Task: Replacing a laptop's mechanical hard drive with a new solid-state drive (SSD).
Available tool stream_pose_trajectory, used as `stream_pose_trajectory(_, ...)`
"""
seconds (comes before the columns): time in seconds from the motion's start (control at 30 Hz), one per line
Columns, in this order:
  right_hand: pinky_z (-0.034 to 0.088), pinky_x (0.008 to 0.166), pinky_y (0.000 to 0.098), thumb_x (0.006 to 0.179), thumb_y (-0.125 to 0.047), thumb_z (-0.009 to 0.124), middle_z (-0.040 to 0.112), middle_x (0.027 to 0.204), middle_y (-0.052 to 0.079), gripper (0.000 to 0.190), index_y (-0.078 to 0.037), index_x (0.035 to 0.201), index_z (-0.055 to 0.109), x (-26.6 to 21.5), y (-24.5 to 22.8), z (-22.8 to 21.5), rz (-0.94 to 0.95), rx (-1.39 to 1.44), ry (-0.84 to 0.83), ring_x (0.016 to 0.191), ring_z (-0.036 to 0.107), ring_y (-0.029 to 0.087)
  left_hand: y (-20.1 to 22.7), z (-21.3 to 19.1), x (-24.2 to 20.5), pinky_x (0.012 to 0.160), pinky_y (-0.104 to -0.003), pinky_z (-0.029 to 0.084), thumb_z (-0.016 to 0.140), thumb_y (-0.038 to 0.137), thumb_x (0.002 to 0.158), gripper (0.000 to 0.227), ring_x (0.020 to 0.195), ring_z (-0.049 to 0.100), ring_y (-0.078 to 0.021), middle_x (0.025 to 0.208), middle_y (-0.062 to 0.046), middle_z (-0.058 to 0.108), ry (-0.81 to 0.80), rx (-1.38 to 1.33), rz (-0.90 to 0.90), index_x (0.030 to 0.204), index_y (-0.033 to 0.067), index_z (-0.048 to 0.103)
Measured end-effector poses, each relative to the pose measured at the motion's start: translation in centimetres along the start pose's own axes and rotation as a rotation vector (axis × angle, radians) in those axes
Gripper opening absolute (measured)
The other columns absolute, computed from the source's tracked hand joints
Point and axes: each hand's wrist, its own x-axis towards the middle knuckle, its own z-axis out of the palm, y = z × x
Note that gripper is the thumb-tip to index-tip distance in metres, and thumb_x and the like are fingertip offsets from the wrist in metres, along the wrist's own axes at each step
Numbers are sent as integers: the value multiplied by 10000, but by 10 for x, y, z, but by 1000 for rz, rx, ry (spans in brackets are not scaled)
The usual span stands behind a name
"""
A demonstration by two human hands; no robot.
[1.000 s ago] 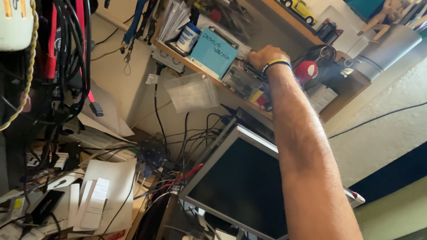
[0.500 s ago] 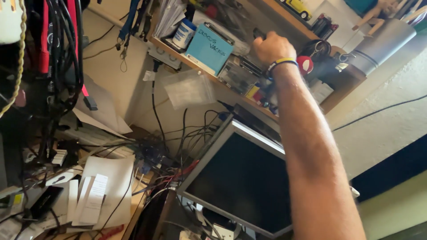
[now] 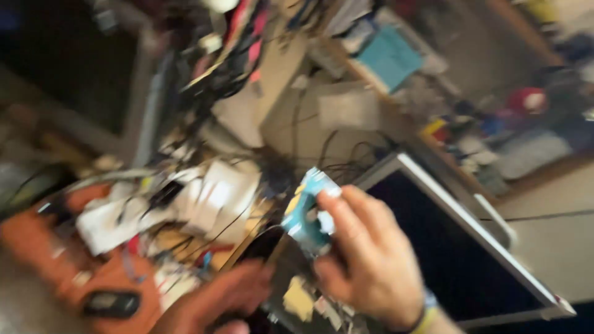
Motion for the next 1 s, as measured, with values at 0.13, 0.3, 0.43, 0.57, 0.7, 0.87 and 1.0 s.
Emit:
stream_pose_trajectory(0.13, 473, 1094, 505, 921, -466, 678, 525, 1414, 331, 859, 121, 1453, 348, -5, -57, 68, -58, 285, 9, 1229, 590, 464, 57, 41, 6, 1044, -353, 486, 663, 595, 997, 858, 1266, 606, -237, 1445, -188, 570, 110, 72, 186, 1495, -26, 344)
stream_pose_trajectory(0.3, 451, 1108, 460, 801, -427, 824, 589, 1422, 207, 1034, 60, 1519, 262, -2, -105, 123, 105, 516, 168, 1246, 621, 378, 55, 22, -38, 1086, -321, 484, 579, 312, 968, 569, 1300, 637, -190, 1410, -121, 689, 542, 283, 102, 1456, 27, 518)
stream_pose_trajectory(0.43, 463, 1128, 426, 831, -435, 800, 569, 1437, 222, 909, 61, 1472, 389, 6, -129, 134, 79, 605, 145, 1305, 600, 350, 38, 2, -72, 997, -301, 552, 626, 289, 939, 528, 1174, 696, -164, 1261, -106, 770, 701, 356, 88, 1391, 19, 594)
stream_pose_trajectory(0.57, 442, 1169, 415, 876, -469, 740, 539, 1501, 229, 881, 48, 1491, 379, 17, -145, 132, 136, 910, 24, 1392, 561, 322, 38, 2, -90, 893, -316, 649, 640, 267, 914, 452, 1049, 776, -185, 1153, -133, 818, 886, 328, 47, 1272, -6, 680)
stream_pose_trajectory(0.7, 387, 1207, 421, 926, -477, 665, 506, 1528, 219, 834, 49, 1503, 371, 15, -151, 146, 229, 1198, -23, 1421, 510, 297, 46, 8, -97, 906, -400, 683, 586, 210, 952, 423, 1004, 820, -295, 1142, -236, 816, 889, 196, 139, 1271, -61, 652)
stream_pose_trajectory(0.87, 438, 1166, 443, 978, -388, 643, 592, 1434, 212, 693, 26, 1494, 433, 16, -148, 168, 376, 1821, 31, 1330, 582, 297, 38, 3, -110, 776, -405, 682, 601, 142, 937, 358, 871, 792, -271, 1001, -189, 825, 1130, 144, -19, 1229, -38, 704)
stream_pose_trajectory(1.0, 440, 1154, 415, 996, -402, 667, 618, 1391, 232, 682, 58, 1461, 472, 14, -147, 176, 410, 2011, 50, 1320, 583, 316, 32, 1, -111, 700, -429, 717, 625, 150, 929, 319, 778, 802, -292, 935, -190, 810, 1193, 108, -19, 1170, -37, 714)
